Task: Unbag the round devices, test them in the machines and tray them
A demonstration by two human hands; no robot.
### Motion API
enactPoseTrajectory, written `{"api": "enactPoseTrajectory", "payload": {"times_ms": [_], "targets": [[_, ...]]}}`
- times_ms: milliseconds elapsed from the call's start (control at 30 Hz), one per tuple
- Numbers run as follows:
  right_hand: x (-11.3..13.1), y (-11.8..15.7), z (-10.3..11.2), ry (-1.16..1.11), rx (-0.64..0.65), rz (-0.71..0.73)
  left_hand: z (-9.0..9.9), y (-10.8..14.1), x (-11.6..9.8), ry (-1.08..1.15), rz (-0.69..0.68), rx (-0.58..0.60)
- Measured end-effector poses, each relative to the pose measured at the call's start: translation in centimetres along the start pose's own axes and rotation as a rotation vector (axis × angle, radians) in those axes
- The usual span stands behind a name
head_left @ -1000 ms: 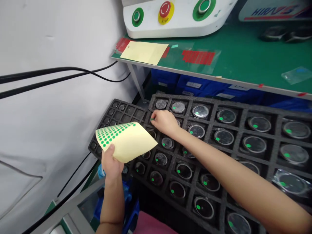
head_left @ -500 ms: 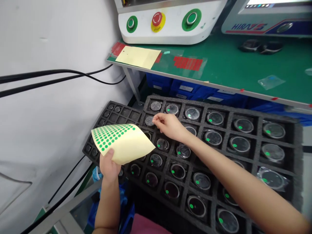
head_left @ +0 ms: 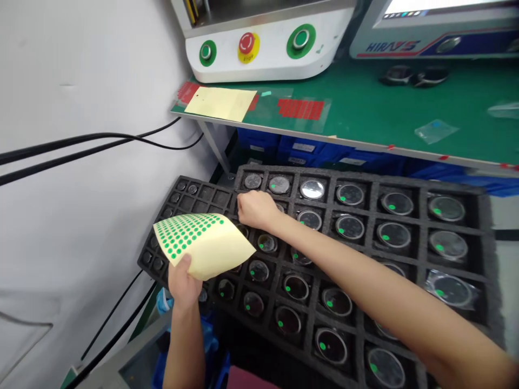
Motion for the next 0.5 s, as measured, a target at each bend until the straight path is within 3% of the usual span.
{"api": "enactPoseTrajectory", "payload": {"times_ms": [267,367,500], "targets": [[-0.9,-0.6,1.9,-0.258,-0.070,-0.096,0.1,-0.8,0.6,-0.037,-0.017,0.004],[-1.4,1.4,3.0,-0.454,-0.160,-0.030,-0.1,-0.7,1.4,-0.015,0.036,0.029],[-1.8,6.6,3.0,-0.739,-0.189,0.042,-0.6,0.5,2.3,-0.023,0.095,0.093]]}}
Point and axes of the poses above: each hand's wrist, its own y-axis away from the middle knuckle, its own z-axis out of the back of the hand, x = y × z, the point moved 6 cm from there along -y, towards the middle knuckle, and after that the axes turned 2 degrees about -y, right-handed, at the moved point
